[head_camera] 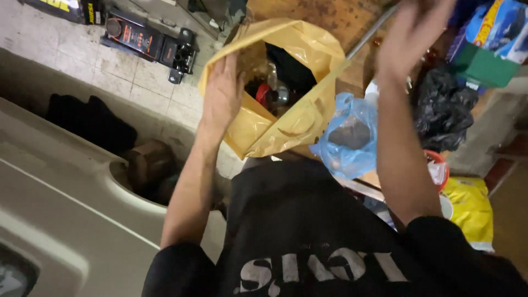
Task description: The person sorts through various items in a cluttered garage, moving objects from a yellow plastic bag and a red bucket onto a wooden workbench. They handle a pink plastic bag, a blue plastic bag, a small purple box, a water bottle, and a red-capped jar, placing them into different locations or bags.
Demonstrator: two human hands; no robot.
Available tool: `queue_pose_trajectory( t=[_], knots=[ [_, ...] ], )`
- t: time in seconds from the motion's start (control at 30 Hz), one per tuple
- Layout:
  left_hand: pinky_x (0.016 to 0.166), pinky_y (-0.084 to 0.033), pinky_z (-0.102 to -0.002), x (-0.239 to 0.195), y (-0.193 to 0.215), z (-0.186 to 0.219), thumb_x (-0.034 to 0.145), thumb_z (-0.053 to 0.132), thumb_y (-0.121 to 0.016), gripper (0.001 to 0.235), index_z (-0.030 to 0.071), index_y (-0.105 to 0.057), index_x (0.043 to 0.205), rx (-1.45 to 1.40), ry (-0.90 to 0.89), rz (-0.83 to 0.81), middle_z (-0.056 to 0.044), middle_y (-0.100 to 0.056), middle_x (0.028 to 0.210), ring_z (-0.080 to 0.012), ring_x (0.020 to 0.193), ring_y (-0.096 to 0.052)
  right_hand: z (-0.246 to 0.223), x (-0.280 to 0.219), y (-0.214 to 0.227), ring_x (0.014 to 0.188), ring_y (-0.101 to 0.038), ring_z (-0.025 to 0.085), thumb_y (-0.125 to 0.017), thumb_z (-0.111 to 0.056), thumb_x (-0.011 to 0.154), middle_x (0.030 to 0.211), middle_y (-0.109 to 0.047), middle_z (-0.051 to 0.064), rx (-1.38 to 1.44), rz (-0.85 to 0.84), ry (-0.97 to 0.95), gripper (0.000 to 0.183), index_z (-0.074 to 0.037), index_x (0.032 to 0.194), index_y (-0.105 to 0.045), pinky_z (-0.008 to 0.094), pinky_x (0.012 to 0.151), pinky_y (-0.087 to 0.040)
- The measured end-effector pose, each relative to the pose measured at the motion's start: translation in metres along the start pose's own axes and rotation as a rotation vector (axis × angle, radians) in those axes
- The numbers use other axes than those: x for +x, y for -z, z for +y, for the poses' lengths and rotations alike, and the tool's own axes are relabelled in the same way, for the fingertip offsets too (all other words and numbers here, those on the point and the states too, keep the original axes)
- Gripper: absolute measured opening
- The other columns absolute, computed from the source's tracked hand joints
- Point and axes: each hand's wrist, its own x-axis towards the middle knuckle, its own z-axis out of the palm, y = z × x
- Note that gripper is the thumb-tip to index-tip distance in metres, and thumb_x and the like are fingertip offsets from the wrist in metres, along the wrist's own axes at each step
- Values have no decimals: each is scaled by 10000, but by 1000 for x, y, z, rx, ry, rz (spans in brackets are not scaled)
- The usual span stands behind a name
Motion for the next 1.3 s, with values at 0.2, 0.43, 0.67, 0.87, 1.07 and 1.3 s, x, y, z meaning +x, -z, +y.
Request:
queue_pose_trajectory(
  t=[0.2,0.43,0.67,0.87,1.07,1.3],
  knots=[
    [861,-641,-392,7,-15,-41,1076,26,-559,383,34,-417,1431,276,-46,225,-194,-574,1223,-282,1023,-616,-157,-55,-104,1245,-600,320,-454,-81,1003,1434,-582,189,-265,-1535,-279,440,-44,1435,-535,459,1043,-489],
    [605,-703,-308,4,-25,-40,871,-239,-609,505,-13,-549,1319,436,-65,60,-156,-718,976,-276,723,-683,-84,-120,-152,1000,-649,533,-514,-63,901,1106,-685,273,-460,-1562,-202,241,9,1128,-546,633,747,-497],
    [572,-543,-341,26,-87,-64,1021,235,-459,536,117,-389,1540,1106,13,-671,-228,-554,1347,-293,972,-660,-63,-127,-143,1072,-574,456,-625,-41,881,1191,-622,255,-612,-1471,-100,395,-8,1274,-602,572,810,-528],
    [724,-483,-309,39,-59,-73,1038,264,-509,339,234,-612,1359,1322,-68,-884,-7,-727,1163,-163,1006,-670,-54,-121,-123,1102,-588,464,-630,-67,897,1235,-608,248,-755,-1391,-173,466,21,1350,-570,623,819,-522],
    [788,-545,-374,55,0,-14,1005,285,-639,489,95,-520,1440,1045,-93,-826,-78,-747,1051,-250,951,-700,-84,-98,-113,1096,-569,434,-689,-65,926,1267,-563,268,-467,-1278,-209,624,0,1489,-426,536,887,-487],
    [910,-552,-409,58,18,-12,910,93,-708,365,82,-569,1248,-74,275,-678,-147,-712,1074,-301,1008,-688,-96,-114,-143,1205,-568,403,-854,-295,870,1380,-567,175,-233,-1063,-409,770,-120,1464,-396,515,918,-478]
  ],
)
